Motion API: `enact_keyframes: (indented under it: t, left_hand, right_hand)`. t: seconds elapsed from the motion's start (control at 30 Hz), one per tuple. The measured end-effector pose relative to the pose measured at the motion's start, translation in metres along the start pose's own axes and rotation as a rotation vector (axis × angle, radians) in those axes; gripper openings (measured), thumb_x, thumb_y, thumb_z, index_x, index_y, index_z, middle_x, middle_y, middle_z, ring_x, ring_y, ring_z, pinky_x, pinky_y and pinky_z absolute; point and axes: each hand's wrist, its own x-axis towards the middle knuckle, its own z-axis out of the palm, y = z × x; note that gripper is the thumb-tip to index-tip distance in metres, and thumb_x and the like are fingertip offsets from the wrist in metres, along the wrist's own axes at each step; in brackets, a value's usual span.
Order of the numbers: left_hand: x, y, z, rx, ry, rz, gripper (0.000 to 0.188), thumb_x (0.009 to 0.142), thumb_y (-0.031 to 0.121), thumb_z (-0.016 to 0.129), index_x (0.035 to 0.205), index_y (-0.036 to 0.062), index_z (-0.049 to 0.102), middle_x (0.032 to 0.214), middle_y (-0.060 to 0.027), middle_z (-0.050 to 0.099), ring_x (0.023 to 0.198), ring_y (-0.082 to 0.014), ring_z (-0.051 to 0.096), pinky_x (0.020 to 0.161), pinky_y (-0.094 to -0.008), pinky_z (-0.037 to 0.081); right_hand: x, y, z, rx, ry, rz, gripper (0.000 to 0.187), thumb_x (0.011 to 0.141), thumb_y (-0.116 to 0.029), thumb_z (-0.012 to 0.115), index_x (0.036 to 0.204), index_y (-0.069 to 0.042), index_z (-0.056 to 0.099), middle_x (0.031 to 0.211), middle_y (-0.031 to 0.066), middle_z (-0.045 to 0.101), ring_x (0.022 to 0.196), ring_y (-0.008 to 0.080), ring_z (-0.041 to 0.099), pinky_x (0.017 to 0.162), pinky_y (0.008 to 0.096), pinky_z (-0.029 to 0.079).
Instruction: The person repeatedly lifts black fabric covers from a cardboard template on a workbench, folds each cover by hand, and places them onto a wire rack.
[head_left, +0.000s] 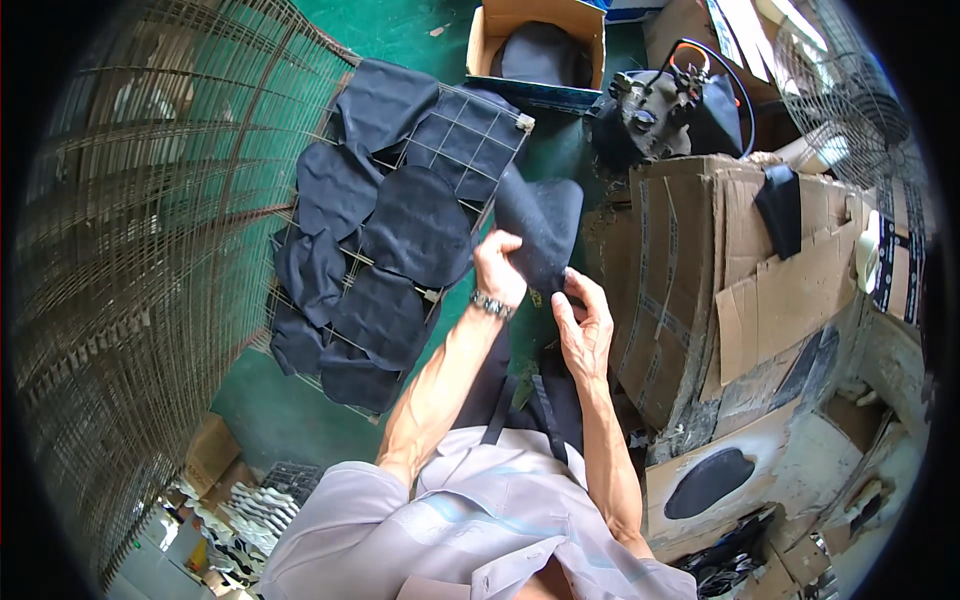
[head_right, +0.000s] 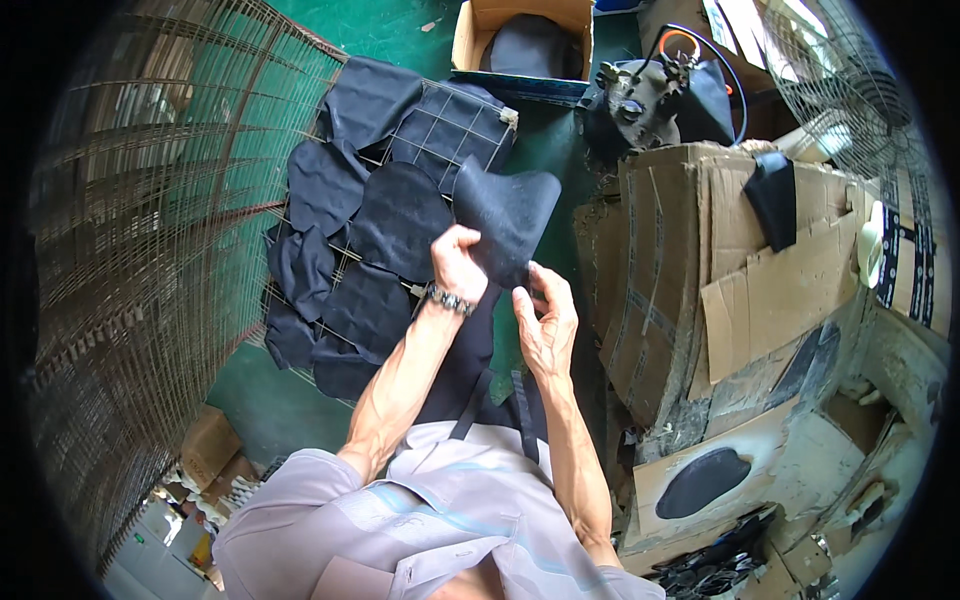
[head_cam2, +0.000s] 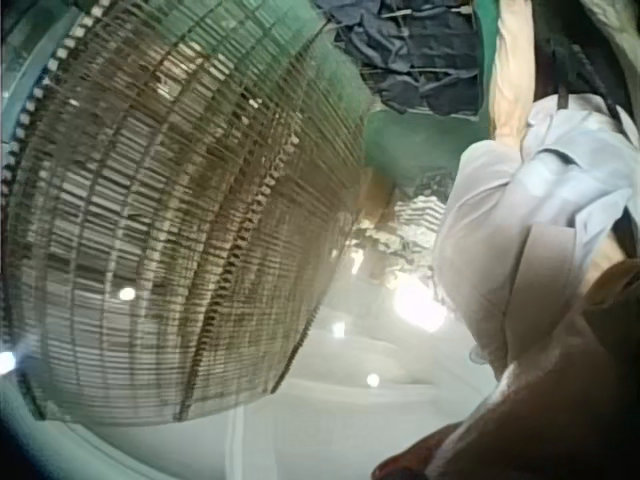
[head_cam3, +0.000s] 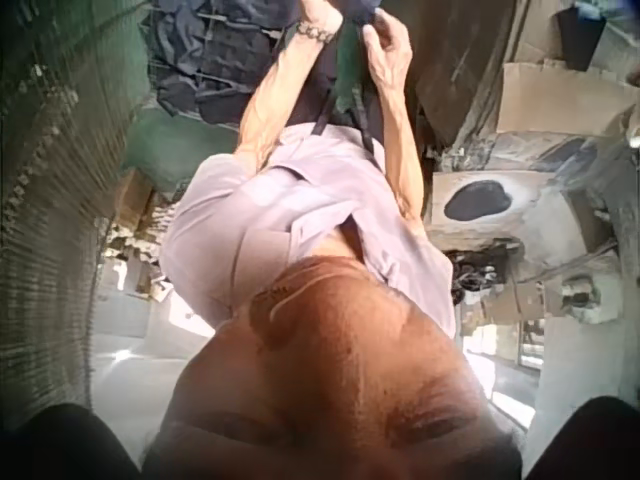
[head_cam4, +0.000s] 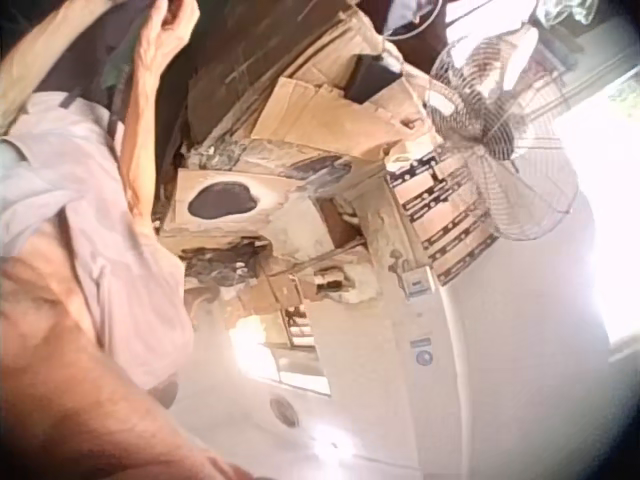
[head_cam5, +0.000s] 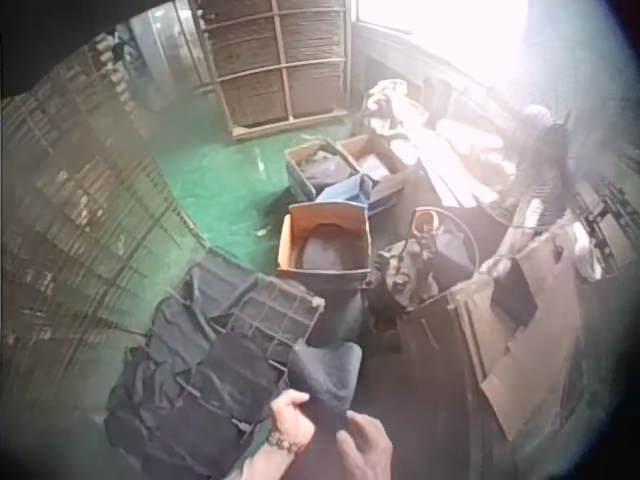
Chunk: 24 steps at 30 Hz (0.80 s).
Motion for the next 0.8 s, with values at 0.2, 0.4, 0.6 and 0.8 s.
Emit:
enact_keyframes:
  t: [0.2,0.4,0.6,0.8]
  left_hand:
    - [0.102,0.065,0.029,-0.051,-0.345,-0.028,0.071,0.075,0.007,0.047,0.145,0.0006,0.052,0.140,-0.0115,0.061,0.130,-0.0251,0.055,0.116,-0.0393,0.040]
    - [0.210,0.109,-0.035,-0.077,-0.250,0.001,0.067,0.075,0.007,0.048,0.141,0.0016,0.057,0.137,-0.0141,0.062,0.126,-0.0314,0.058,0.112,-0.0464,0.044]
    - [0.352,0.089,-0.184,-0.101,-0.022,-0.086,0.051,0.074,0.008,0.053,0.124,0.0019,0.061,0.121,-0.0123,0.066,0.114,-0.0340,0.062,0.106,-0.0486,0.047]
    - [0.418,0.101,-0.253,0.238,0.728,0.062,0.017,0.080,0.021,0.065,0.086,0.0047,0.067,0.088,-0.0083,0.065,0.087,-0.0260,0.061,0.086,-0.0415,0.050]
  right_hand:
    - [0.052,0.006,0.044,-0.037,0.022,-0.027,0.040,0.093,-0.003,0.069,0.132,-0.003,0.063,0.126,0.0118,0.062,0.115,0.0221,0.063,0.089,0.0318,0.059]
    - [0.062,0.069,0.064,-0.166,-0.029,0.123,0.035,0.092,-0.004,0.069,0.127,-0.003,0.066,0.115,0.0106,0.066,0.098,0.0179,0.065,0.079,0.0297,0.057]
    - [0.047,0.145,0.052,-0.480,-0.086,0.139,0.032,0.089,-0.009,0.071,0.120,-0.002,0.067,0.113,0.0141,0.067,0.088,0.0224,0.066,0.074,0.0331,0.058]
    - [0.026,0.173,0.046,-0.515,-0.161,0.156,0.032,0.088,-0.013,0.072,0.119,-0.004,0.067,0.110,0.0157,0.067,0.088,0.0278,0.067,0.083,0.0384,0.056]
